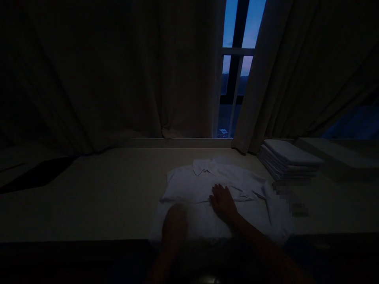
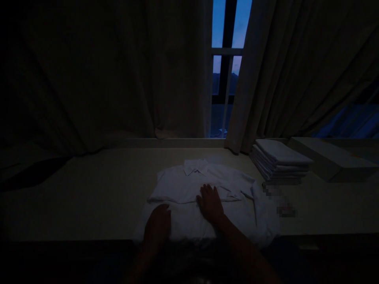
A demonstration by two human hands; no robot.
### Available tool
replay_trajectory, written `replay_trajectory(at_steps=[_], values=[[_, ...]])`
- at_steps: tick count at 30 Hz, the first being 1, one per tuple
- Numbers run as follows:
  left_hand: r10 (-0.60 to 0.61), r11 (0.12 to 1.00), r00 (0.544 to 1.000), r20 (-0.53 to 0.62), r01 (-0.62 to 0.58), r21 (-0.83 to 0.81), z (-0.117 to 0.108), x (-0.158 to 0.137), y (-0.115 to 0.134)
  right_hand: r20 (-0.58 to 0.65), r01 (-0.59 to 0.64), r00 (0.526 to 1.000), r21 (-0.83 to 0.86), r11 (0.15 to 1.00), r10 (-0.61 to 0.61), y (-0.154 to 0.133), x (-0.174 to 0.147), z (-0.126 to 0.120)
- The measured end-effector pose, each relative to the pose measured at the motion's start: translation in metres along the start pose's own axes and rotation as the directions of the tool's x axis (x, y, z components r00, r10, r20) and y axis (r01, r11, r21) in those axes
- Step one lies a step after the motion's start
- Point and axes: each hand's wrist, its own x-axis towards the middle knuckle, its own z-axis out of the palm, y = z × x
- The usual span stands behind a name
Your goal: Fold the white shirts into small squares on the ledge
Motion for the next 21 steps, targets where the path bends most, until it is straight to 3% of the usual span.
replay_trajectory(at_steps=[4,11,14,17,21], values=[[0.040,0.971,0.995,0.093,-0.060,0.231,-0.003,0.039,-0.019,-0.069,-0.034,0.997,-0.001,0.999,0.034,0.001,-0.003,0.004],[-0.068,0.923,0.997,0.031,0.051,0.382,-0.022,0.042,-0.014,0.013,-0.014,1.000,-0.007,1.000,0.014,0.004,0.002,-0.001],[-0.056,0.925,0.998,0.009,0.048,0.376,-0.025,0.041,-0.011,0.067,-0.039,0.997,0.019,0.999,0.038,-0.008,0.034,-0.010],[-0.039,0.935,0.999,0.007,0.034,0.353,-0.025,0.041,-0.012,0.128,-0.027,0.992,0.127,0.992,0.011,-0.039,0.085,-0.011],[-0.092,0.940,0.996,0.011,0.083,0.332,-0.022,0.043,-0.019,0.229,-0.002,0.972,0.223,0.975,-0.050,-0.091,0.153,0.009]])
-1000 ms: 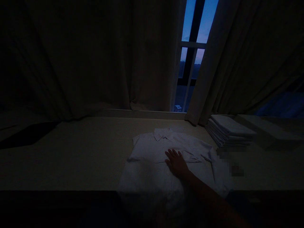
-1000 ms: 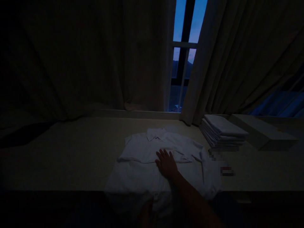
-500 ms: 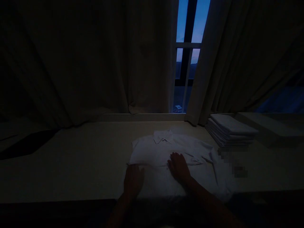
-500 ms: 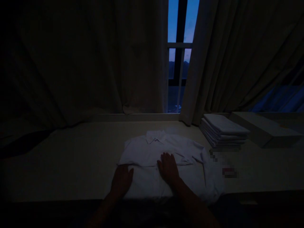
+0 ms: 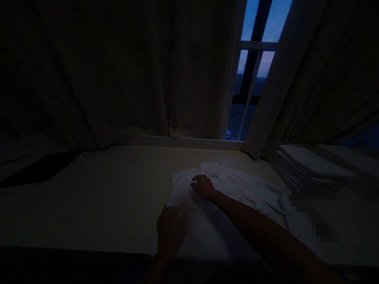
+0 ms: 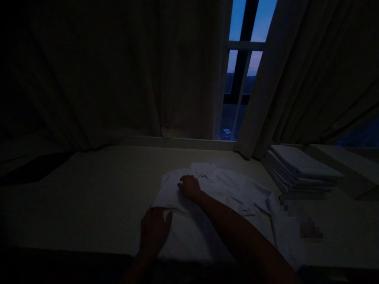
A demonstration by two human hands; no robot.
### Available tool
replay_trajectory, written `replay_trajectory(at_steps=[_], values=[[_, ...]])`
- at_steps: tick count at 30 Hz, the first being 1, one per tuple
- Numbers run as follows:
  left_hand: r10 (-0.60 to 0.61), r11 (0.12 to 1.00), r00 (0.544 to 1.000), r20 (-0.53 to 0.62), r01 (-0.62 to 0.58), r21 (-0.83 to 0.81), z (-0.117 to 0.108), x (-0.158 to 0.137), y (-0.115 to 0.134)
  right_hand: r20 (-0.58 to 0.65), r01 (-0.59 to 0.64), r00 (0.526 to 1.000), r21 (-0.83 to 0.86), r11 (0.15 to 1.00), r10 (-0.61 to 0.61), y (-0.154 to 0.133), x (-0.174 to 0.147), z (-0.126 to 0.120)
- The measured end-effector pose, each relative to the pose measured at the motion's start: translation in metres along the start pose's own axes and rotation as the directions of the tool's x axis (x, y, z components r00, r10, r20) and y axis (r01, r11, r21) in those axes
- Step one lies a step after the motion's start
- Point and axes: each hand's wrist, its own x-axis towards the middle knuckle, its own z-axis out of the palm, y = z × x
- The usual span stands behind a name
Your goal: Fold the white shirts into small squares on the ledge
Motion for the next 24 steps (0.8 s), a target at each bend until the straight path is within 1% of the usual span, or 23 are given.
replay_trajectory(at_steps=[3,7,10,12,14,16,17,19,21,23,24], values=[[-0.010,1.000,1.000,-0.009,0.010,-0.004,0.002,0.001,-0.002,0.066,-0.048,0.997,0.005,0.999,0.047,-0.021,0.047,0.022],[-0.014,0.999,1.000,0.014,0.013,0.033,0.004,-0.002,-0.004,0.161,-0.159,0.974,-0.019,0.987,0.160,-0.027,0.089,0.049],[-0.017,0.998,0.999,0.040,0.015,0.054,0.008,-0.004,-0.009,0.224,-0.203,0.953,-0.030,0.979,0.204,-0.027,0.107,0.061],[-0.029,0.997,0.999,0.037,0.026,0.070,0.013,-0.006,-0.014,0.233,-0.203,0.951,-0.014,0.979,0.201,-0.030,0.114,0.063],[-0.029,0.995,0.999,0.027,0.027,0.096,0.016,-0.007,-0.019,0.229,-0.185,0.957,0.007,0.983,0.179,-0.034,0.114,0.062],[-0.007,0.994,0.999,0.038,0.003,0.111,0.017,-0.008,-0.024,0.207,-0.151,0.968,0.017,0.988,0.145,-0.038,0.103,0.056],[0.003,0.993,0.999,0.048,-0.009,0.118,0.018,-0.008,-0.025,0.178,-0.119,0.978,0.020,0.993,0.113,-0.038,0.093,0.052],[0.011,0.989,0.998,0.060,-0.020,0.144,0.018,-0.006,-0.025,0.085,-0.018,0.996,0.018,1.000,0.017,-0.032,0.060,0.041],[0.015,0.984,0.998,0.061,-0.025,0.178,0.019,-0.002,-0.024,-0.013,0.092,0.996,-0.005,0.996,-0.092,-0.018,0.013,0.026],[0.019,0.978,0.998,0.056,-0.031,0.205,0.021,0.004,-0.020,-0.072,0.121,0.990,-0.043,0.992,-0.123,0.006,-0.047,0.007],[0.026,0.977,0.998,0.058,-0.038,0.210,0.022,0.007,-0.019,-0.113,0.093,0.988,-0.072,0.993,-0.101,0.020,-0.078,-0.004]])
